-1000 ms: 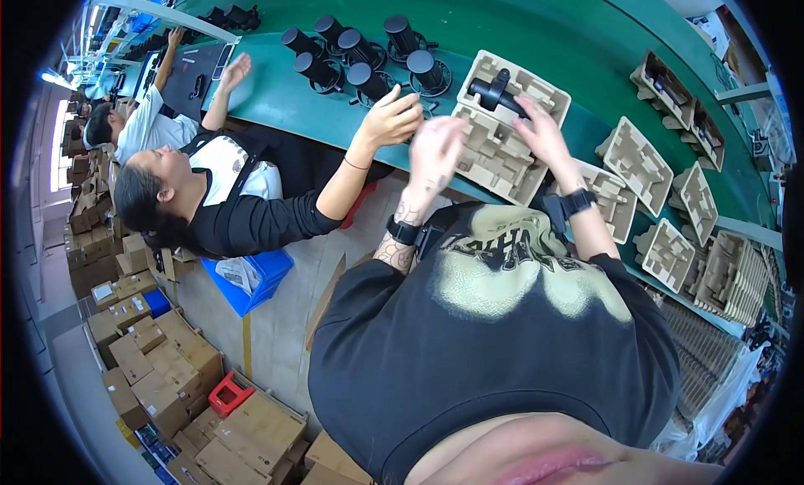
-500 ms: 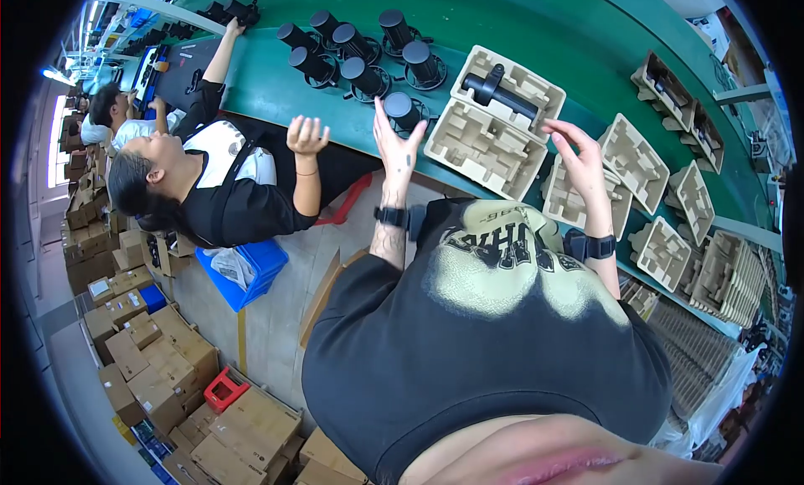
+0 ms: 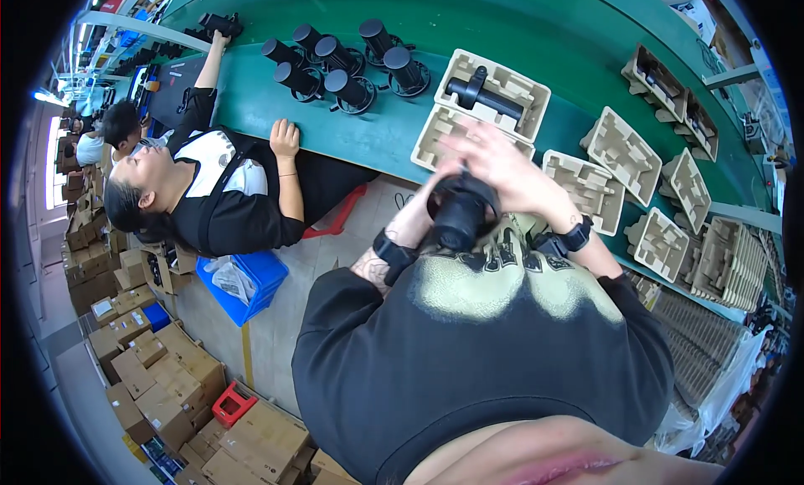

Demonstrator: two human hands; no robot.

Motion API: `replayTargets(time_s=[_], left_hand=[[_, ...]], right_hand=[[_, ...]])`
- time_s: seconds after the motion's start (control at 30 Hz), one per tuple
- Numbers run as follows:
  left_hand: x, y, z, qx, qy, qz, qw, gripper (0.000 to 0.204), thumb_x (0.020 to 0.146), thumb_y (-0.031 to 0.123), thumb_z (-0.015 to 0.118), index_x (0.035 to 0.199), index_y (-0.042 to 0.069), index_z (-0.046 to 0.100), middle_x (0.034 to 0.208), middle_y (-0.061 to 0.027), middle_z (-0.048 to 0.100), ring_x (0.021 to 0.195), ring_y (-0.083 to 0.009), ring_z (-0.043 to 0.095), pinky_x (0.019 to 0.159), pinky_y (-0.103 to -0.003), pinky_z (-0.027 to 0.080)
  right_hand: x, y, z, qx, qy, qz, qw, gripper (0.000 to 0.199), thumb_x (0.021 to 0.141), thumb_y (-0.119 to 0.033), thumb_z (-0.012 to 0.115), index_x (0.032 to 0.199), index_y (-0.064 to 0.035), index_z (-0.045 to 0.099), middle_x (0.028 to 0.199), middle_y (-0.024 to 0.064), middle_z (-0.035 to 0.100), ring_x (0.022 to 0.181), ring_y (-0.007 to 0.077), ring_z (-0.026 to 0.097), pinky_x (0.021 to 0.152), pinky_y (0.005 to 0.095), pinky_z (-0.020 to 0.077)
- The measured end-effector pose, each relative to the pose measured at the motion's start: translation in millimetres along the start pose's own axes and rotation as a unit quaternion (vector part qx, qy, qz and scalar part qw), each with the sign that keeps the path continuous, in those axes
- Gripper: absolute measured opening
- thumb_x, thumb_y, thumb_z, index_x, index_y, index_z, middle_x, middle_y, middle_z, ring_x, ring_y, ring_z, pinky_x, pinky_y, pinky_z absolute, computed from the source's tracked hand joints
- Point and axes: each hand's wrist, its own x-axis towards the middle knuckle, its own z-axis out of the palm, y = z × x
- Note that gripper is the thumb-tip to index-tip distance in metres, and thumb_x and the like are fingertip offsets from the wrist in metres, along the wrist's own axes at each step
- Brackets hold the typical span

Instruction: The person places cardboard trays onto the table, fits black components into them, and then stacks the filled trays on top of each other.

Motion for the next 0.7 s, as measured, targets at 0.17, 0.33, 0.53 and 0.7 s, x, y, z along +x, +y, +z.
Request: replayTargets(time_s=[0.17, 0.33, 0.53, 0.7], left_hand=[[19.9, 13.5, -38.9, 0.321, 0.042, 0.221, 0.92, 0.038, 0.096, 0.027, 0.047, 0.126, 0.004, 0.051, 0.115, -0.0116, 0.061, 0.104, -0.0177, 0.059, 0.094, -0.031, 0.045], [-0.8, 61.1, -42.3, 0.414, 0.252, 0.332, 0.81, 0.033, 0.095, 0.02, 0.047, 0.122, 0.003, 0.055, 0.111, -0.0104, 0.063, 0.098, -0.0182, 0.06, 0.089, -0.03, 0.045], [15.9, 55.3, 13.7, 0.718, 0.111, 0.473, 0.499, 0.037, 0.089, 0.019, 0.053, 0.123, 0.003, 0.053, 0.115, -0.0153, 0.06, 0.108, -0.0313, 0.055, 0.097, -0.04, 0.04], [62.8, 21.1, -6.5, 0.814, 0.065, 0.448, 0.365, 0.046, 0.084, 0.027, 0.06, 0.123, 0.004, 0.053, 0.121, -0.0162, 0.055, 0.116, -0.0316, 0.049, 0.102, -0.045, 0.035]], right_hand=[[-25.9, 11.5, 18.5, 0.166, -0.104, 0.111, 0.974, 0.06, 0.066, -0.023, 0.074, 0.117, -0.0024, 0.051, 0.12, 0.015, 0.054, 0.116, 0.0331, 0.048, 0.096, 0.0398, 0.0409], [-33.9, 30.1, 57.2, 0.013, -0.079, 0.285, 0.955, 0.048, 0.072, -0.02, 0.069, 0.114, -0.0018, 0.053, 0.113, 0.0163, 0.054, 0.11, 0.0333, 0.049, 0.091, 0.0408, 0.0421], [-34.5, 43.7, 86.6, -0.091, -0.089, 0.224, 0.966, 0.037, 0.076, -0.018, 0.065, 0.109, -0.0037, 0.06, 0.11, 0.014, 0.056, 0.106, 0.0324, 0.052, 0.094, 0.0406, 0.0425], [-27.7, 83.8, 69.5, -0.008, -0.003, 0.279, 0.96, 0.034, 0.077, -0.015, 0.063, 0.109, -0.0038, 0.061, 0.117, 0.0163, 0.053, 0.111, 0.0353, 0.049, 0.095, 0.0421, 0.0425]])
